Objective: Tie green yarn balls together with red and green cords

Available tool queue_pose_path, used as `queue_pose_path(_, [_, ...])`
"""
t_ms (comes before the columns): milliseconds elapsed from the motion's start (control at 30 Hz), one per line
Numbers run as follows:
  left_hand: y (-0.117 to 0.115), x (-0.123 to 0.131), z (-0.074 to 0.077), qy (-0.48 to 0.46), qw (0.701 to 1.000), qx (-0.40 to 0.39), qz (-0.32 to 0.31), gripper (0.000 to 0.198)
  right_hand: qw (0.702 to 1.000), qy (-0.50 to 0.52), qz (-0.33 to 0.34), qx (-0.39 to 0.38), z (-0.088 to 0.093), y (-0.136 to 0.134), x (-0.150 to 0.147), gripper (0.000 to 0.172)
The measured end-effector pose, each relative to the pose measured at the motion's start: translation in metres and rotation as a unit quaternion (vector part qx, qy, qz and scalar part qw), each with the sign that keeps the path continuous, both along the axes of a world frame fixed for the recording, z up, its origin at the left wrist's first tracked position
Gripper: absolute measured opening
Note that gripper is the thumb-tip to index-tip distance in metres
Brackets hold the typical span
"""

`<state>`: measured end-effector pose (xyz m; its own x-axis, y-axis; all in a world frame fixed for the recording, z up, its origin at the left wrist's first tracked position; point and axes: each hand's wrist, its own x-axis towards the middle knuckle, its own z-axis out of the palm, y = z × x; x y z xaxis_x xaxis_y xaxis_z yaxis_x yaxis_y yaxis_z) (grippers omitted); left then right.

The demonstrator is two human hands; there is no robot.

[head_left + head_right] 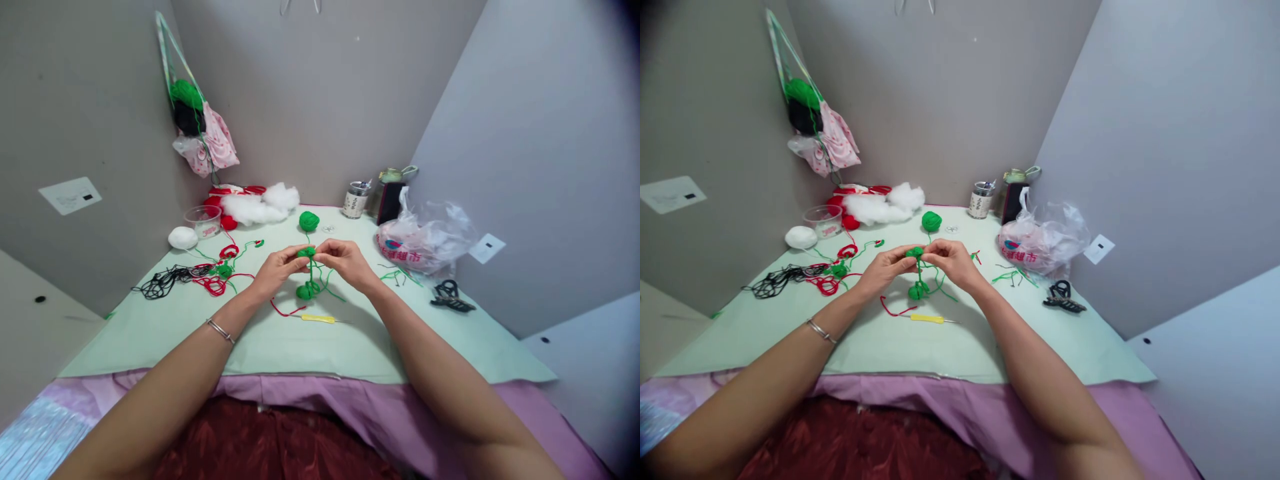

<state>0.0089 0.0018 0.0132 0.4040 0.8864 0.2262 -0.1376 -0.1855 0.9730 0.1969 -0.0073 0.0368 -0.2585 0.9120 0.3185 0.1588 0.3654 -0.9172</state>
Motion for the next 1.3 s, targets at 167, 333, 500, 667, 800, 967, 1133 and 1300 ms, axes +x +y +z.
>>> queue_pose_path(167, [0.006,-0.003,-0.004,-0.047,0.999,0.013,0.006,0.039,0.999,-0.032,0.018,0.014,0.001,0.003,0.007,0.018])
queue_pose_path(333, [0.007,-0.002,-0.006,-0.043,0.999,0.009,0.022,0.038,0.999,0.001,0.045,-0.001,-0.005,0.003,0.004,0.026])
queue_pose_path(500, [0.006,0.0,-0.01,-0.046,0.999,-0.017,0.009,0.035,0.999,0.015,0.041,-0.003,-0.007,0.001,-0.003,0.028])
queue_pose_path(667, [0.006,-0.001,-0.007,-0.072,0.992,-0.092,-0.038,0.041,0.991,-0.075,-0.081,0.072,-0.001,0.001,0.002,0.02])
queue_pose_path(800, [0.004,-0.002,-0.005,-0.047,0.988,-0.111,-0.096,0.04,0.995,-0.058,-0.059,0.053,0.0,-0.001,-0.001,0.021])
queue_pose_path(967, [0.0,-0.001,-0.004,-0.03,0.988,-0.119,-0.099,0.04,1.0,0.009,-0.013,-0.014,0.0,-0.006,-0.006,0.025])
queue_pose_path(1133, [-0.004,0.001,0.0,-0.02,0.989,-0.129,-0.076,0.038,0.997,0.035,0.013,-0.063,-0.003,-0.003,-0.005,0.026])
queue_pose_path(1300, [-0.002,0.003,-0.003,-0.013,0.989,-0.118,-0.089,0.035,0.989,0.119,-0.052,-0.077,-0.007,0.005,-0.005,0.029])
